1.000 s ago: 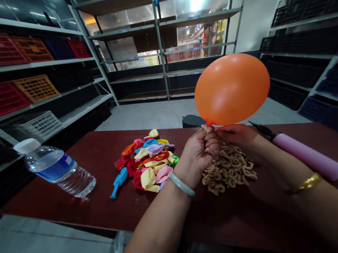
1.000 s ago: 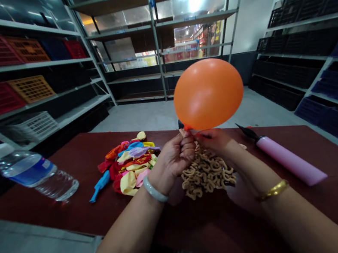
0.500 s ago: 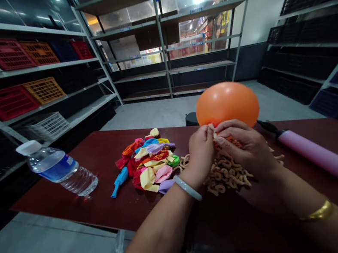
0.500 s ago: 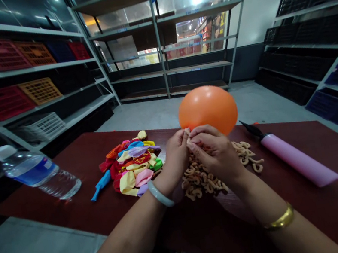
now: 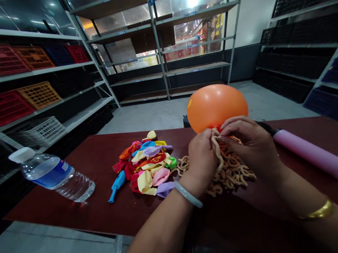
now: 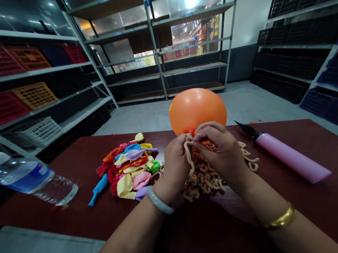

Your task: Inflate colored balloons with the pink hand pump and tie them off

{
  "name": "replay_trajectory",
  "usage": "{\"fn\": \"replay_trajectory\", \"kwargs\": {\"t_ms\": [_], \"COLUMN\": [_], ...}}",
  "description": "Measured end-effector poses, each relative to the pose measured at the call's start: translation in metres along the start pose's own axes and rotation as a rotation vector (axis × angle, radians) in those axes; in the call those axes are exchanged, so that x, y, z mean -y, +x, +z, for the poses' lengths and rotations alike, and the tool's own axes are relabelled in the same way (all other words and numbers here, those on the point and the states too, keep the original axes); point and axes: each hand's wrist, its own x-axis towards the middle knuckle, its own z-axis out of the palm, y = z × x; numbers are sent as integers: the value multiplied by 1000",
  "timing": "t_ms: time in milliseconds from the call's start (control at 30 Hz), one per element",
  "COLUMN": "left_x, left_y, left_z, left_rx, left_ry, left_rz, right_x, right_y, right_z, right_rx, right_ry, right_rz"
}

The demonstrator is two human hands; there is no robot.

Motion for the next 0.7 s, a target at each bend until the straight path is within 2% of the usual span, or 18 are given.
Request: {"fn": "replay_trajectory", "kwargs": {"t_ms": [333,500,700], "left_x": [1,0,-2], "left_y": [1,2,2], "left_z": [1,8,9], "left_rx": [26,-28,-7], "left_ry": [65,-151,-190], "left_rz": [3,-74,-15], "right_x": [-6,-7,0], "right_y": [5,4,4], "right_z": [-5,-1,2], "right_rx": [80,-16,-100], "right_ry": [-218,-285,-315], "right_rz": [-123,-122,-88]}}
